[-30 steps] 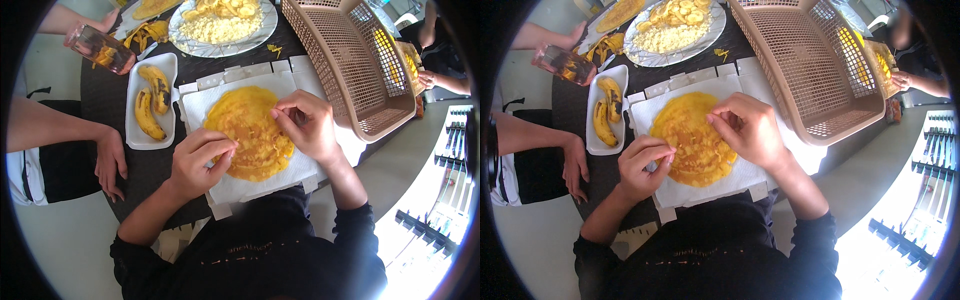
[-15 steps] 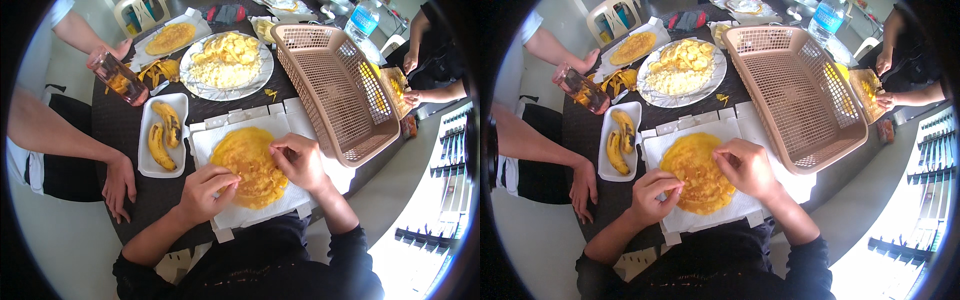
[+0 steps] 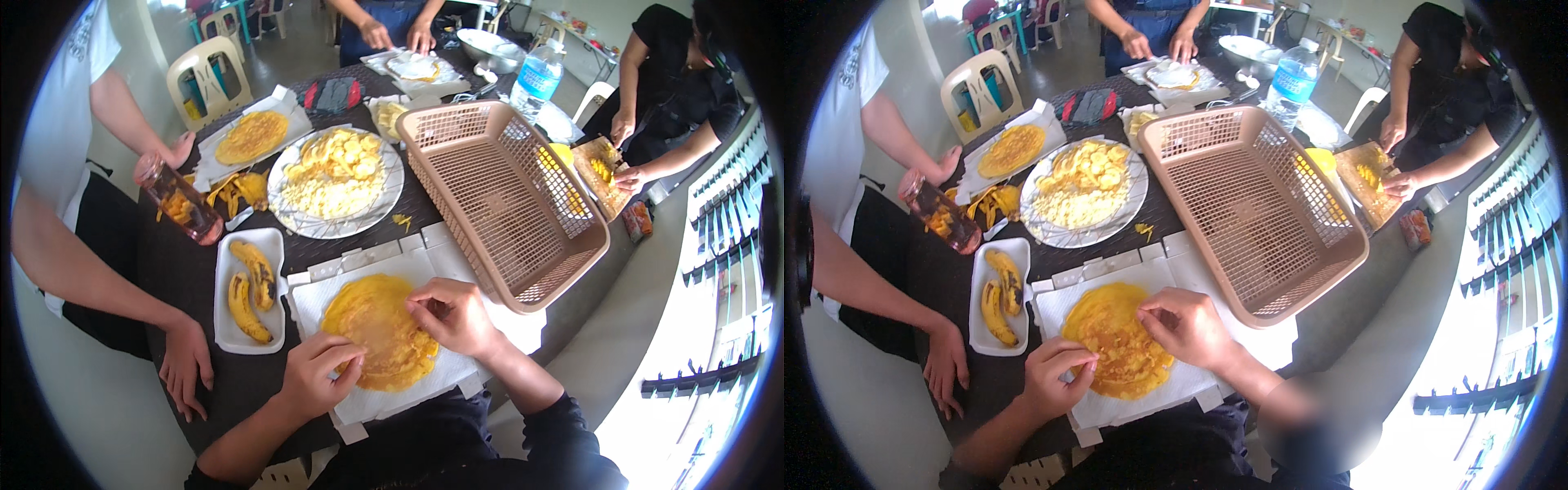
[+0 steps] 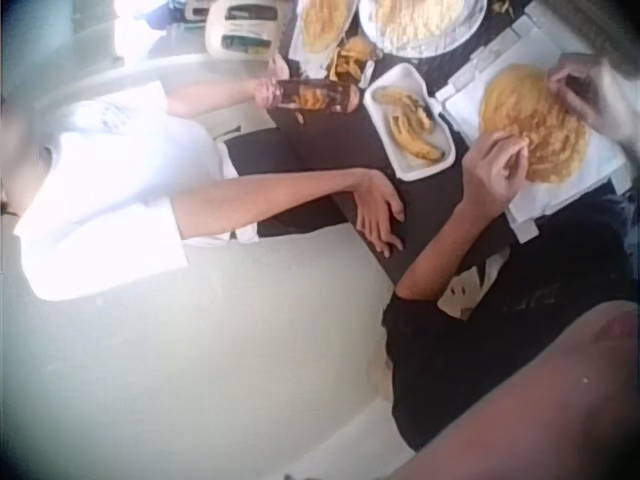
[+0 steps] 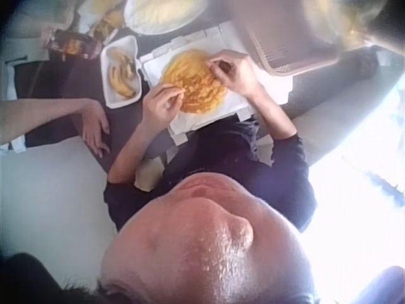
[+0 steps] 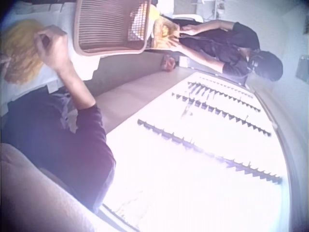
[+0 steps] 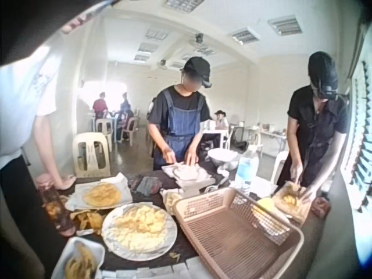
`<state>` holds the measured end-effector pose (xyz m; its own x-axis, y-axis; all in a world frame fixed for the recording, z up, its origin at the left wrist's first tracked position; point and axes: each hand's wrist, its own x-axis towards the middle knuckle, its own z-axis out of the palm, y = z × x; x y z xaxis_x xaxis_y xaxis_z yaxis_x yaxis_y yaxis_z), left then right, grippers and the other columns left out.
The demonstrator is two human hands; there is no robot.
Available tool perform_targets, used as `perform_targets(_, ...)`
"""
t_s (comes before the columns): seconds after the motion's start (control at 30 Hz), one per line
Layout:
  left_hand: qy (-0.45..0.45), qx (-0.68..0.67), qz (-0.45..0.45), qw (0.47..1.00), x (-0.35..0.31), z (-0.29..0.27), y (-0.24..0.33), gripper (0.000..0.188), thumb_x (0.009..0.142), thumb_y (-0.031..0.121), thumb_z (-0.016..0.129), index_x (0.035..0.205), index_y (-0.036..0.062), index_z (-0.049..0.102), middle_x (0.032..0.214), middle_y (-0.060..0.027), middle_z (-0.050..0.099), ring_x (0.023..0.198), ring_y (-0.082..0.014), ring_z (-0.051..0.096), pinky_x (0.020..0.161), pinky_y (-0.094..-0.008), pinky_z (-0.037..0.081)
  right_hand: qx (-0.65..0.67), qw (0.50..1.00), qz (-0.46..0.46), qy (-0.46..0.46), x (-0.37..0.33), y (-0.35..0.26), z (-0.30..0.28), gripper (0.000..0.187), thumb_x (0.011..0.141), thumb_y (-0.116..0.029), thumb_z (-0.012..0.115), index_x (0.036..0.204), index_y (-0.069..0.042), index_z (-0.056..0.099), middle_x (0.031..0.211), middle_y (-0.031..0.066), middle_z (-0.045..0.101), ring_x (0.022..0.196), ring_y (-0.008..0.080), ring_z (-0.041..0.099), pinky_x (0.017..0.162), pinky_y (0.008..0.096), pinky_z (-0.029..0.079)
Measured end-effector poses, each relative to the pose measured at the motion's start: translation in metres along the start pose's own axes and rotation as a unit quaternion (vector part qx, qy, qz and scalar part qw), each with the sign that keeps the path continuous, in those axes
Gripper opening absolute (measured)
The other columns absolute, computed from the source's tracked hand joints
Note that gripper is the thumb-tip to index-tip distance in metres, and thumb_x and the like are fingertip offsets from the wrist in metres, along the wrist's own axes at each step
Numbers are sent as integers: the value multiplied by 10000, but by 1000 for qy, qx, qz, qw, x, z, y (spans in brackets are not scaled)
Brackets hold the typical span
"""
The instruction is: The person places a cooked crepe on a paper sheet, spreads a white creamy topping over it, and adds sliced bananas. The person folds the crepe and places it into a cardboard box. Other people at the table are also preparing similar items.
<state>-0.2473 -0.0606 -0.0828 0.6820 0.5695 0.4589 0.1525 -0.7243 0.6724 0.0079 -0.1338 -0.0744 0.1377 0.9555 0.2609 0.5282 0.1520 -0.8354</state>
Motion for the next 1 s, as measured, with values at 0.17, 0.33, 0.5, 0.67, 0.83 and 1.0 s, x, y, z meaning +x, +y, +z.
perform_targets(0.17, 8, 0, 11, 1000, 4, 2, 1, 145, 818, -8, 783, 948, 45, 749, 907, -92, 737, 793, -260, 723, 683, -349, 583, 8, 1000, -21, 7, 4, 2, -2, 102, 925, -70, 771, 978, 12, 743, 816, 116, 707, 663, 198, 706, 600, 306, 554)
perform_targets(0.33, 11, 5, 8, 1000, 5, 6, 0, 152, 807, -13, 787, 944, 40, 748, 908, -96, 738, 798, -265, 726, 694, -356, 584, 4, 1000, -22, -1, 3, 2, -8, 78, 921, -61, 764, 961, 3, 744, 805, 120, 702, 679, 229, 704, 629, 333, 563)
perform_targets(0.5, 11, 14, 4, 1000, 5, 11, -1, 153, 779, -57, 762, 912, 13, 737, 865, -137, 721, 767, -295, 713, 695, -367, 570, -5, 998, -63, 20, 2, 13, -5, 105, 901, -73, 776, 949, 6, 725, 785, 129, 691, 658, 251, 684, 612, 358, 542)
perform_targets(0.67, 23, 6, 7, 1000, 9, 13, -3, 147, 776, -53, 758, 903, 18, 738, 866, -128, 714, 772, -310, 705, 688, -376, 564, -18, 996, -82, 32, 5, 26, 0, 118, 896, -96, 774, 932, -3, 712, 777, 126, 689, 650, 268, 678, 608, 373, 533)
perform_targets(0.83, 21, -5, -22, 1000, 10, 17, -2, 140, 776, -53, 754, 900, 9, 732, 869, -133, 713, 776, -307, 706, 699, -376, 565, -1, 997, -71, 21, 5, 28, -5, 105, 906, -103, 787, 911, -19, 725, 805, 90, 685, 689, 236, 677, 639, 350, 545)
perform_targets(1.0, 20, 1, -22, 1000, 12, 19, -2, 131, 785, -53, 748, 899, 8, 728, 871, -135, 711, 778, -309, 706, 708, -378, 564, 11, 996, -87, 20, 8, 28, -10, 102, 918, -103, 781, 925, -20, 722, 785, 70, 665, 656, 189, 650, 611, 328, 526)
